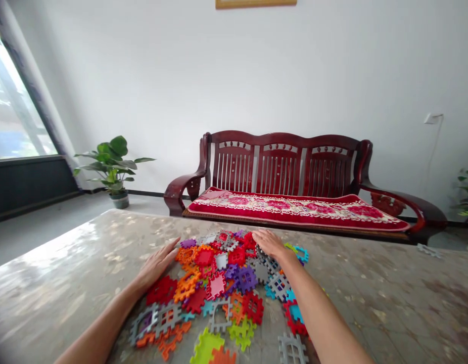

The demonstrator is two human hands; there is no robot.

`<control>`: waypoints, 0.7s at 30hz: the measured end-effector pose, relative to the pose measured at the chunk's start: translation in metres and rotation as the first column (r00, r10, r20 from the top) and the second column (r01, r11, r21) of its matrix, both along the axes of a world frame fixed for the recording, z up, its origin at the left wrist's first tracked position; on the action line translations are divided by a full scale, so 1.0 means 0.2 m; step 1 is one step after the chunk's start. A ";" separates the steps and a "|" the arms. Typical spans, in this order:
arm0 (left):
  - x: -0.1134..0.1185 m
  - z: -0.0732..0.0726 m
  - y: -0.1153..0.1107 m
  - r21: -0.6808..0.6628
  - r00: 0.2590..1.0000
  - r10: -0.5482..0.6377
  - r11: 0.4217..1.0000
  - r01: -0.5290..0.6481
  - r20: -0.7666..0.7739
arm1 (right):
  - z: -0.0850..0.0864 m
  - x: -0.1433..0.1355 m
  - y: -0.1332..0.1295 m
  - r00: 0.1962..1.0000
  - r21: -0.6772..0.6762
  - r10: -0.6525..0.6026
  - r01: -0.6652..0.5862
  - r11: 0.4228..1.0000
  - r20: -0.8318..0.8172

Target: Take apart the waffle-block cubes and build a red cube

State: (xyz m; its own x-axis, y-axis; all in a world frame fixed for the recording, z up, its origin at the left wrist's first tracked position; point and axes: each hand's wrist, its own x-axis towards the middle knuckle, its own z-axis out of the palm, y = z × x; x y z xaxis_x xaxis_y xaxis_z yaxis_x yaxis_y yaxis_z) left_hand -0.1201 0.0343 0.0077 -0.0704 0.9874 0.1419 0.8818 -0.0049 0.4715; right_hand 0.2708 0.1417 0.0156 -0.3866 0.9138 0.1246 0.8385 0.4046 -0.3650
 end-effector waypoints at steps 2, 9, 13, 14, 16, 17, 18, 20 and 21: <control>0.00 0.00 0.01 -0.011 1.000 -0.011 1.000 0.011 -0.004 | -0.01 0.02 -0.04 1.000 -0.022 0.017 -0.017 1.000 -0.003; 0.00 -0.04 0.02 0.043 0.998 -0.033 0.998 0.036 -0.054 | -0.01 0.18 -0.23 0.994 -0.059 0.053 -0.059 0.997 -0.092; 0.00 -0.06 0.03 0.034 0.997 -0.046 0.998 0.048 -0.057 | 0.10 0.20 -0.27 0.996 -0.076 -0.045 0.039 0.996 -0.076; 0.00 -0.06 0.03 0.030 0.997 -0.050 0.998 0.052 -0.057 | 0.13 0.18 -0.26 0.993 -0.045 -0.102 0.100 0.994 -0.050; 0.00 -0.07 0.03 0.033 0.996 -0.061 0.997 0.063 -0.062 | 0.19 0.08 -0.22 0.984 0.032 -0.177 0.178 0.984 -0.027; 0.00 -0.07 0.03 0.038 0.996 -0.065 0.997 0.067 -0.068 | 0.21 0.01 -0.20 0.985 0.053 -0.169 0.170 0.984 -0.030; 0.00 -0.07 0.03 0.046 0.995 -0.067 0.996 0.071 -0.076 | 0.23 -0.06 -0.17 0.989 0.065 -0.145 0.146 0.987 -0.027; 0.00 -0.07 0.02 0.060 0.993 -0.072 0.995 0.078 -0.096 | 0.24 -0.23 -0.10 0.996 0.068 -0.084 0.085 0.994 -0.021; 0.00 -0.07 0.02 0.061 0.992 -0.075 0.995 0.081 -0.104 | 0.23 -0.32 -0.07 0.999 0.060 -0.048 0.049 0.997 -0.012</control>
